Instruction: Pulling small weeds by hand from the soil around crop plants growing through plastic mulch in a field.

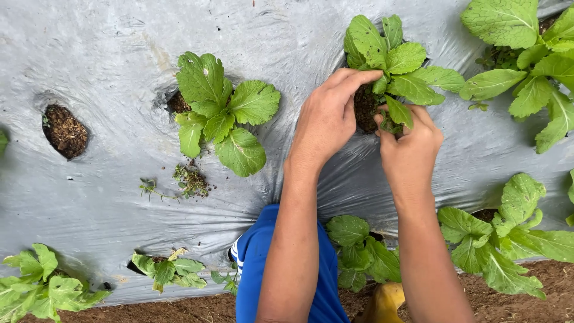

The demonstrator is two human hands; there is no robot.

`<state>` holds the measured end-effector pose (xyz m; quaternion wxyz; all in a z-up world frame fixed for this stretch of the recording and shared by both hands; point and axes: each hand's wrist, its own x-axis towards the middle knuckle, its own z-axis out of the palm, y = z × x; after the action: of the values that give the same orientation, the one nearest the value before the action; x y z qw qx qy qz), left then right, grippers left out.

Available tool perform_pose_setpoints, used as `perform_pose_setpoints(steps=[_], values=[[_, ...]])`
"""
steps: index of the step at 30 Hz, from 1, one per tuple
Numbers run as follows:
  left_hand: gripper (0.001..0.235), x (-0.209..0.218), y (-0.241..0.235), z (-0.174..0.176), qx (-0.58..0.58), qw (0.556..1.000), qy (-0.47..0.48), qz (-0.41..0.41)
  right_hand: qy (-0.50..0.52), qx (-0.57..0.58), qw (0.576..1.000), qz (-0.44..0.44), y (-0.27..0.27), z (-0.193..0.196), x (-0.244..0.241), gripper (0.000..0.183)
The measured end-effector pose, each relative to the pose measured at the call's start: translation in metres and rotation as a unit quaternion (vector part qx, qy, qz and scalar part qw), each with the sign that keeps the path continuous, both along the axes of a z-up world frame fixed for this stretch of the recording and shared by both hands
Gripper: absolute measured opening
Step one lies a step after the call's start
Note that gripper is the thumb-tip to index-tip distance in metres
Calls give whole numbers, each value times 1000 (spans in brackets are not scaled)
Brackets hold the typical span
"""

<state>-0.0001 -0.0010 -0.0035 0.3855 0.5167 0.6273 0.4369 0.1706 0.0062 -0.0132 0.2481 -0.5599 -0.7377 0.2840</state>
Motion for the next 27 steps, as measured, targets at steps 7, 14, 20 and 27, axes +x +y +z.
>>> perform_pose_setpoints(steps=[7, 14, 20, 27], values=[[51, 1, 0, 2, 10, 1000, 7, -9, -159, 41, 985, 52, -1, -10, -2, 24], [41, 0, 1, 3, 25, 1000, -11, -15, -247, 67, 965, 64, -5, -15, -2, 31], [38, -1, 5, 9, 21, 999, -31, -16, -219, 28, 973, 62, 0, -26, 4, 34], [36, -3, 11, 19, -1, 998, -60, -18, -160, -52, 985, 40, 10, 5, -9, 27]])
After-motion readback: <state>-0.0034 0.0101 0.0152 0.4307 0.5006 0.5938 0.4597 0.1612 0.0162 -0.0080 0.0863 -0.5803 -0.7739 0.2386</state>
